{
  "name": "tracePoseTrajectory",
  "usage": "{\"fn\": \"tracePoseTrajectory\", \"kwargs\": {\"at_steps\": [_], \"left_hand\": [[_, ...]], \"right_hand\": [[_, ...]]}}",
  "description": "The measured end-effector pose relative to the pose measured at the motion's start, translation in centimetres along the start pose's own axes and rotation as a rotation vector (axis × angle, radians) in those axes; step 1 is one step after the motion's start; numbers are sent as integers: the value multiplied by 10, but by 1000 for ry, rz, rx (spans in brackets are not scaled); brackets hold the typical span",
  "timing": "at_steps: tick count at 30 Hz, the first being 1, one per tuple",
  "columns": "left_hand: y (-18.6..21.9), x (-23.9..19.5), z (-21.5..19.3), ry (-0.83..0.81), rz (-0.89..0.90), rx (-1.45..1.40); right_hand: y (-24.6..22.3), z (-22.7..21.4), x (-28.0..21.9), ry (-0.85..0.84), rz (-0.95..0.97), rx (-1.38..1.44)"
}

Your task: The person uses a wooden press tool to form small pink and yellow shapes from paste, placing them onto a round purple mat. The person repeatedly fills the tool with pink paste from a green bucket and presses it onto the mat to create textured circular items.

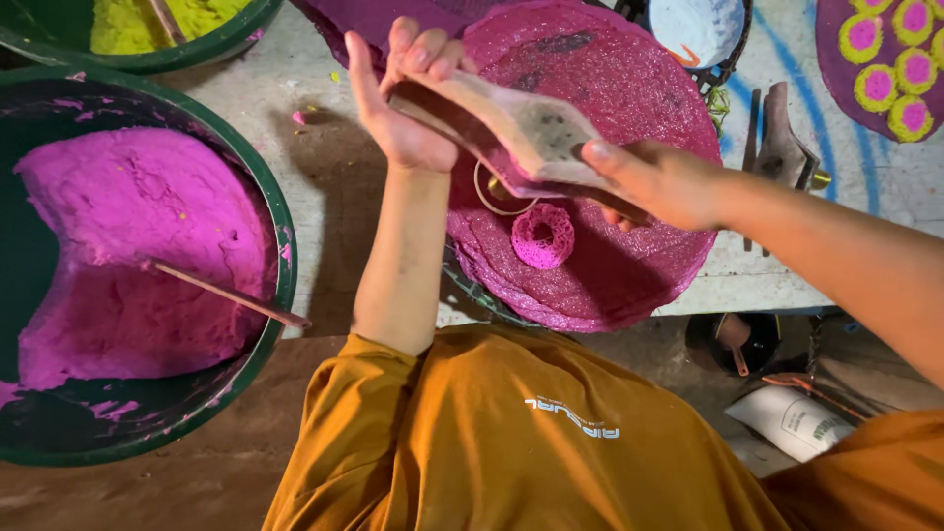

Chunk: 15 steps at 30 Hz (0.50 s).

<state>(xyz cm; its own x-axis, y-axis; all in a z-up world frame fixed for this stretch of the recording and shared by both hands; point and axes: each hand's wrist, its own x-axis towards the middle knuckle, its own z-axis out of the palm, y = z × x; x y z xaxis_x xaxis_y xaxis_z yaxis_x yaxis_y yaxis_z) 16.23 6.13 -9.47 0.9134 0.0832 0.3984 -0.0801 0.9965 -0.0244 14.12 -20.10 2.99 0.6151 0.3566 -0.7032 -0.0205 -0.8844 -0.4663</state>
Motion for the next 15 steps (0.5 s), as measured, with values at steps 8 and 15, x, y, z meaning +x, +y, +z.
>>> {"fn": "tracePoseTrajectory", "kwargs": {"at_steps": [8,15], "left_hand": [[-24,-13,-18,161,31,-84],[-26,19,-26,137,32,30]], "right_hand": [[0,-1,-3,20,33,-33],[-3,0,-1,225,-50,-67]]}}
